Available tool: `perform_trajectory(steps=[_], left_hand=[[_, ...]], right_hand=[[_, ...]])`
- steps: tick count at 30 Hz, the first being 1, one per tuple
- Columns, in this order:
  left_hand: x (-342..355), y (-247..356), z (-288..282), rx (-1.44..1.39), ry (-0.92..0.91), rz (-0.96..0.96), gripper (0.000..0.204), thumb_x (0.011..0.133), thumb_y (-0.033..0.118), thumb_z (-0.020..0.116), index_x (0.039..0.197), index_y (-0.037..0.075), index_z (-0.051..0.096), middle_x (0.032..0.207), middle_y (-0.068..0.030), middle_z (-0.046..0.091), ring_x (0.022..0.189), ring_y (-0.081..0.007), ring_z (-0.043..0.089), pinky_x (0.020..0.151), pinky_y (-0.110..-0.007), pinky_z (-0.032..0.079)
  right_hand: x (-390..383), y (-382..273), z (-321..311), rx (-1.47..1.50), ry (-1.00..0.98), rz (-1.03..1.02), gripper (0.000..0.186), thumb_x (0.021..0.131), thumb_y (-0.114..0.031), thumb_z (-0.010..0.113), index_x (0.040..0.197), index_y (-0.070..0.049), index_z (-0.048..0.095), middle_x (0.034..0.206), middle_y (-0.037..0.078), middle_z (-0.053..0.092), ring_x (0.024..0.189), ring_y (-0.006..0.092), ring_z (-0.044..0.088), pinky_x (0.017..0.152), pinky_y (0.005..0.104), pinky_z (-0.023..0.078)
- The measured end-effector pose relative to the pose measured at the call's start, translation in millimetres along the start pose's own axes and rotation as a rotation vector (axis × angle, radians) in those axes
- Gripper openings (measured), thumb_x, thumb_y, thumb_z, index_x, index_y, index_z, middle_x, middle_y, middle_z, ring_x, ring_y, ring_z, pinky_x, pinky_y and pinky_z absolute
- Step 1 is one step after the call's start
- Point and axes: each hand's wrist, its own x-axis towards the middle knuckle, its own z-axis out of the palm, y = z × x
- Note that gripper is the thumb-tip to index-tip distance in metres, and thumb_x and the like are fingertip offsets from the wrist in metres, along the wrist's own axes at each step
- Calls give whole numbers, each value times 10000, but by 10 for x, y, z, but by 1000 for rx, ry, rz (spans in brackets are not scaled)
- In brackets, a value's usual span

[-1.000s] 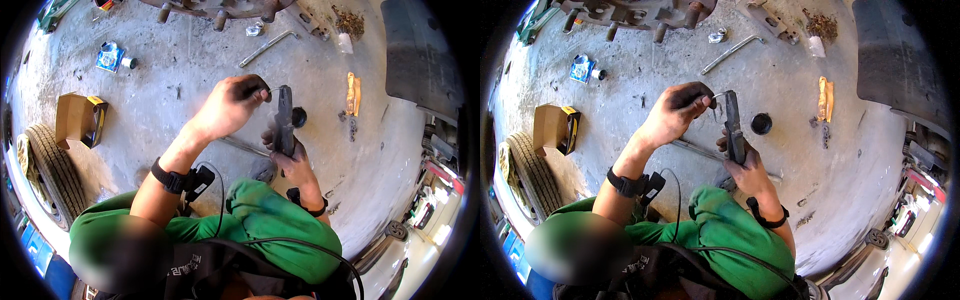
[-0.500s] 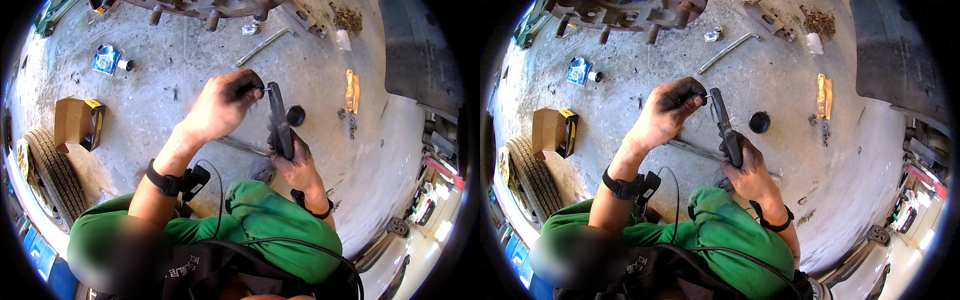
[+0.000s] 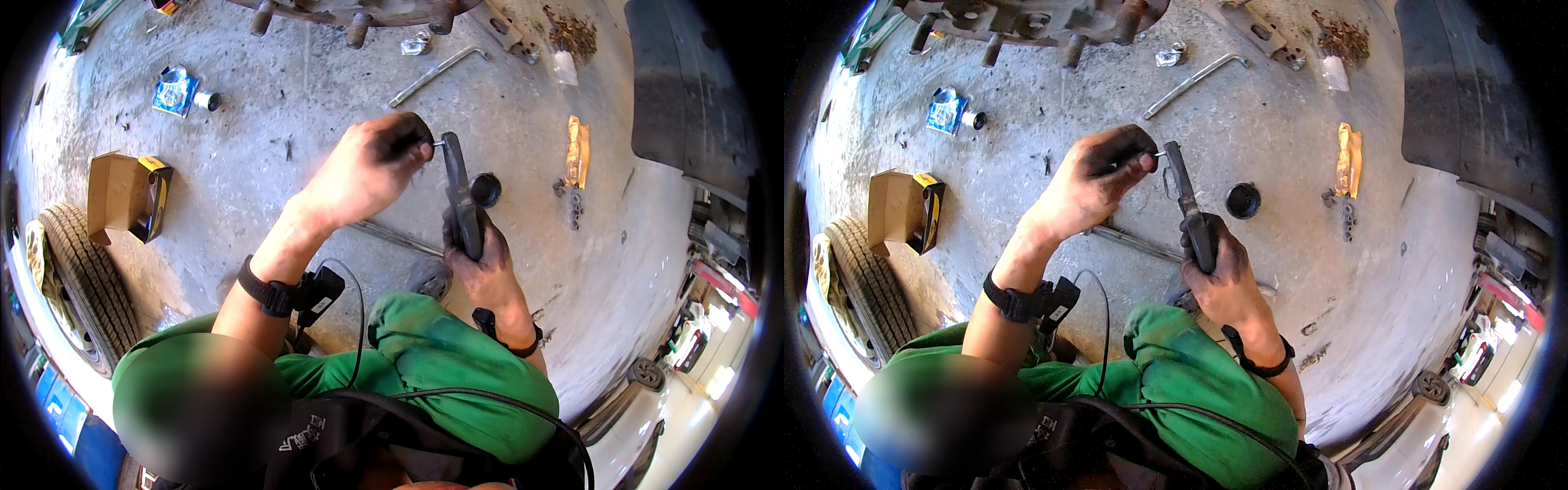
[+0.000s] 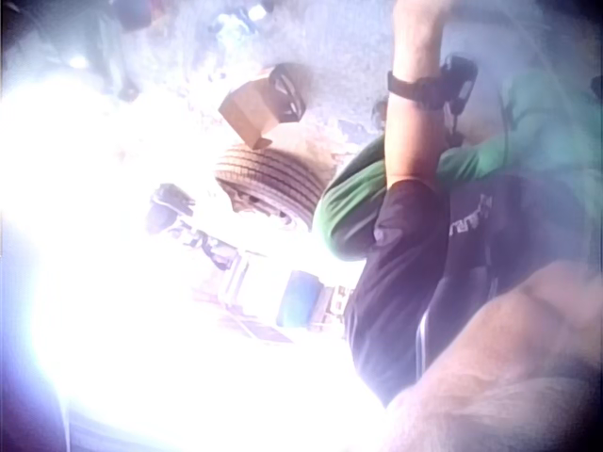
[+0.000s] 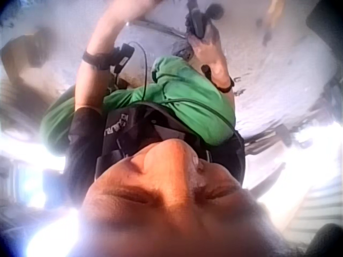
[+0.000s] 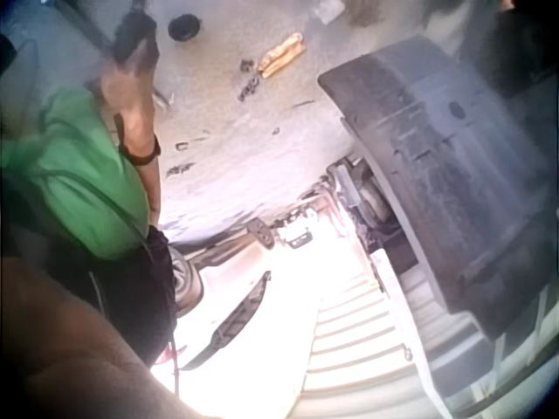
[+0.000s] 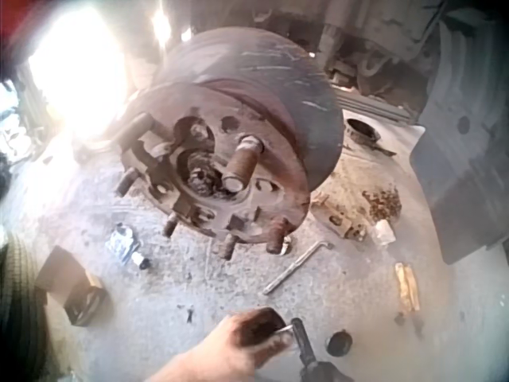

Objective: The person works on a brake assembly using pliers to manipulate components.

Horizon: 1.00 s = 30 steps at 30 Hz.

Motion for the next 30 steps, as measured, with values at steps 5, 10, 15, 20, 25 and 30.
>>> perform_trajectory(steps=[5, 10, 15, 20, 25, 30], left_hand=[[49, 80, 160, 207, -90, -203, 562, 791, 516, 793, 806, -11, 600, 662, -74, 546, 649, -150, 493, 600, -344, 425], [71, -191, 259, 212, -98, -293, 632, 777, 591, 754, 740, -28, 634, 642, -157, 559, 616, -260, 535, 628, -412, 451], [6, -242, 323, 181, -58, -327, 601, 789, 547, 755, 754, -42, 638, 660, -194, 575, 625, -317, 552, 640, -426, 458], [-36, -394, 388, 172, 3, -277, 546, 821, 481, 753, 749, -48, 642, 642, -198, 588, 604, -297, 567, 619, -419, 462], [-47, -497, 478, 3, 37, -336, 514, 824, 443, 766, 749, -46, 628, 637, -184, 589, 593, -256, 561, 606, -412, 458], [-82, -540, 348, 109, -28, -137, 541, 853, 499, 724, 762, -19, 599, 625, -174, 560, 567, -275, 499, 579, -419, 424]], right_hand=[[7, 143, 132, 92, 61, 308, 315, 753, 34, 560, 1064, 29, 514, 931, 241, 598, 811, 436, 604, 732, 484, 497], [5, 265, 250, -26, 80, 294, 359, 738, 28, 534, 1094, 28, 487, 903, 276, 593, 829, 498, 579, 747, 503, 486], [9, 370, 399, -75, 122, 292, 344, 700, 49, 511, 1042, 27, 482, 836, 269, 592, 787, 491, 584, 707, 511, 480], [52, 465, 434, -135, 70, 317, 333, 692, 52, 510, 1022, 23, 472, 816, 268, 591, 780, 493, 585, 686, 523, 471], [95, 565, 605, -210, 136, 208, 326, 684, 46, 516, 1007, 25, 475, 809, 269, 591, 779, 494, 584, 694, 529, 470], [140, 454, 467, -156, 90, 341, 344, 681, 22, 542, 1022, 22, 495, 864, 283, 603, 844, 498, 591, 750, 513, 478]])
